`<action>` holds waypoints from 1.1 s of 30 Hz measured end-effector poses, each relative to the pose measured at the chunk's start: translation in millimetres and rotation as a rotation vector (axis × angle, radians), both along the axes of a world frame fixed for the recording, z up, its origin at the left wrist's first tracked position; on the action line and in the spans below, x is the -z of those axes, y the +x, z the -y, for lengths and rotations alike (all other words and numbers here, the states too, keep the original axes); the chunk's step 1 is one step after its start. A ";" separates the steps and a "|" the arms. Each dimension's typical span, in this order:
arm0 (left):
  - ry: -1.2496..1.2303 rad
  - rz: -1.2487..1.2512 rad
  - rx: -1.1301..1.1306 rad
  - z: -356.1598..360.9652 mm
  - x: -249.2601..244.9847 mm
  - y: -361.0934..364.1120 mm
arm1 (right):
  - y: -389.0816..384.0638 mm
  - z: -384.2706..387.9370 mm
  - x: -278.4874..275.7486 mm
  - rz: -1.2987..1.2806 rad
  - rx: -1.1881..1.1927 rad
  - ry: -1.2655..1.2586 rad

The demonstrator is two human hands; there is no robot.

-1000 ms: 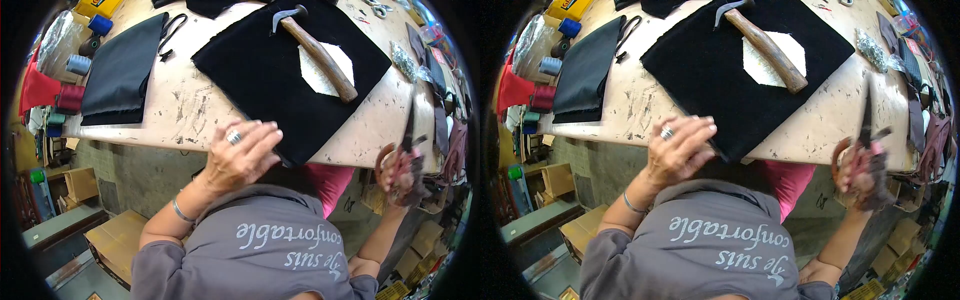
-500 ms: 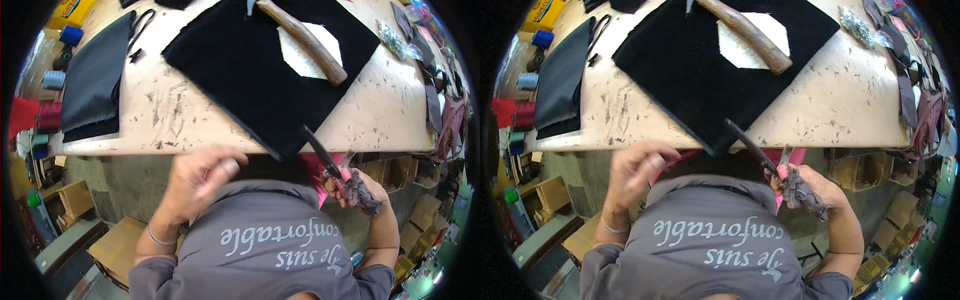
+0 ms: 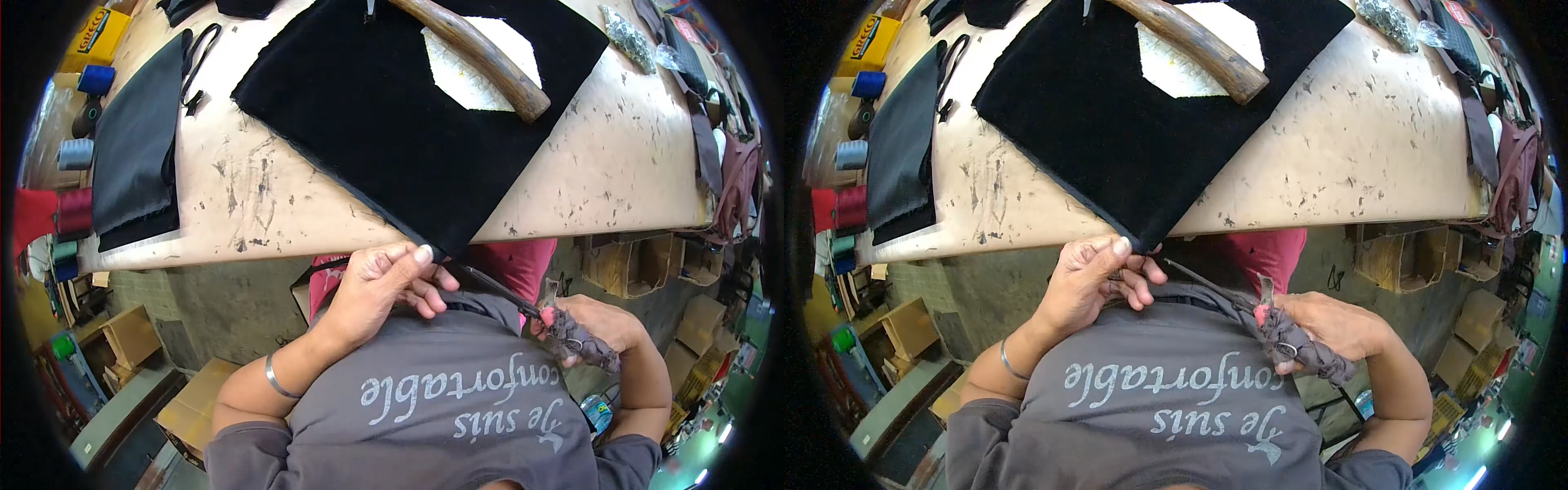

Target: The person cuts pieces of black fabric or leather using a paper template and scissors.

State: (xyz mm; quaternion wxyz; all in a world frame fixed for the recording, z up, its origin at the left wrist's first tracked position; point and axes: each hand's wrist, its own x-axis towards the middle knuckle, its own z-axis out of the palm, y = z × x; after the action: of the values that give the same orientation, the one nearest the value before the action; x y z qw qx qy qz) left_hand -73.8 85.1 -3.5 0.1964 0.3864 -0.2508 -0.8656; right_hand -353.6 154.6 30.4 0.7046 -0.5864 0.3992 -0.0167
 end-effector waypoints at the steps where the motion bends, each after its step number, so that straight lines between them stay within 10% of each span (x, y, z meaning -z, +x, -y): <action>1: -0.038 0.047 -0.011 -0.4 -0.5 -1.9 | 0.1 -2.7 1.1 -0.006 0.002 0.003; 33: -0.237 0.114 -0.032 -5.4 7.4 -5.3 | 38.5 15.1 9.4 -0.047 0.039 -0.009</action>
State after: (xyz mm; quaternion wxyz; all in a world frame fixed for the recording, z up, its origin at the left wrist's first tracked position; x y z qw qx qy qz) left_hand -79.1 90.5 -10.9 0.2400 0.4128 -0.3560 -0.8033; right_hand -315.1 139.5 21.0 0.6920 -0.5819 0.4269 -0.0184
